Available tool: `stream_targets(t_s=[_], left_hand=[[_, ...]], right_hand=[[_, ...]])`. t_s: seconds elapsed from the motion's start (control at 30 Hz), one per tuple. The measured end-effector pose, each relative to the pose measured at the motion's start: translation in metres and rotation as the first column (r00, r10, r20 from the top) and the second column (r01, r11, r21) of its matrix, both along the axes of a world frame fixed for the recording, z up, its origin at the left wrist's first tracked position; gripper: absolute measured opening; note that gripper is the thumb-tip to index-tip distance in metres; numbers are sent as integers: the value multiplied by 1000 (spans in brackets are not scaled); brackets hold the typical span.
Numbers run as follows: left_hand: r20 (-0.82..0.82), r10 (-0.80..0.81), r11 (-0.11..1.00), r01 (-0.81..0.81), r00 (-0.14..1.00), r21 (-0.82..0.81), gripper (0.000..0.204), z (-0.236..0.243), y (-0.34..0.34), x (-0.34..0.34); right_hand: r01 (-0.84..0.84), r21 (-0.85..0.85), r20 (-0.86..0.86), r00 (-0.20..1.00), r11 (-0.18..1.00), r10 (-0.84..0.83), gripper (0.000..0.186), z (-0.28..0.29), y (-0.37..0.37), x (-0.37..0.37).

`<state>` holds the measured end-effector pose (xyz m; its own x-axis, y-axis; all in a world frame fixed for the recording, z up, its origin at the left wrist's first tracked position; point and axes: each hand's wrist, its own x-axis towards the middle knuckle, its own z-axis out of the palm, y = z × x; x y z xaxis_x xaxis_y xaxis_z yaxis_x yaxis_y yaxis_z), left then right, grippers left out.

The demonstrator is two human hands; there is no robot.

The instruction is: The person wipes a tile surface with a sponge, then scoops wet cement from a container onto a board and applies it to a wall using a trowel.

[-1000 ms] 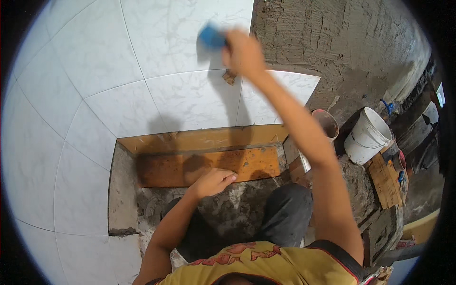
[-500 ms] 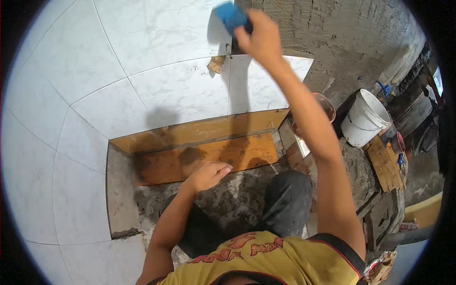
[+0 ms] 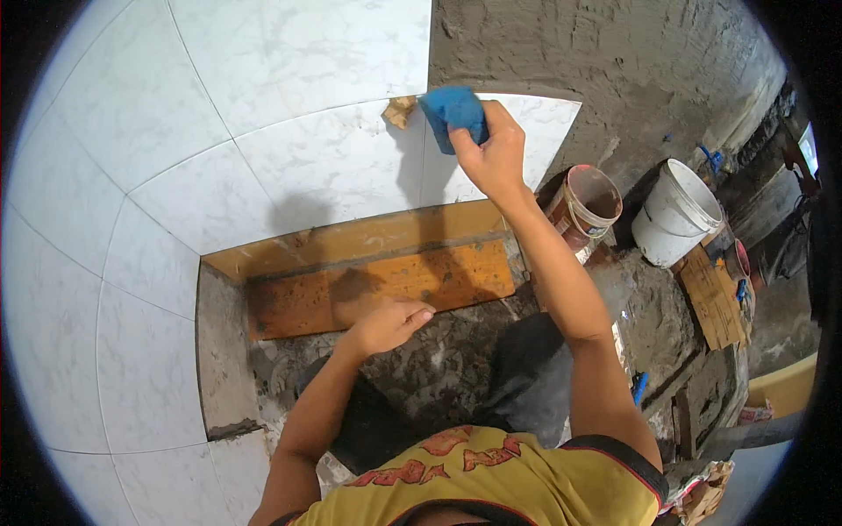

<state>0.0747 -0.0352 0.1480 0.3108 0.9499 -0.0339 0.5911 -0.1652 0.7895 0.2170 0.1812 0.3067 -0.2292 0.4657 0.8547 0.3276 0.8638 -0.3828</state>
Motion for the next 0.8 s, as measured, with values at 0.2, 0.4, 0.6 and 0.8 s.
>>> stream_targets(t_s=[0.2, 0.4, 0.6, 0.8], left_hand=[[90, -9, 1000, 8, 996, 20, 35, -18, 11, 2], [21, -182, 983, 181, 983, 39, 32, -35, 20, 8], [89, -168, 985, 164, 982, 48, 33, -34, 14, -9], [-7, -141, 990, 141, 990, 15, 37, -52, 2, -14]], right_hand=[[-424, -48, -482, 803, 904, 351, 29, 19, -20, -52], [80, 95, -494, 869, 992, -23, 35, 11, -20, -104], [-178, 22, -69, 981, 984, 179, 37, -45, -63, -127], [-39, -266, -330, 942, 963, -53, 32, -46, -65, -157]])
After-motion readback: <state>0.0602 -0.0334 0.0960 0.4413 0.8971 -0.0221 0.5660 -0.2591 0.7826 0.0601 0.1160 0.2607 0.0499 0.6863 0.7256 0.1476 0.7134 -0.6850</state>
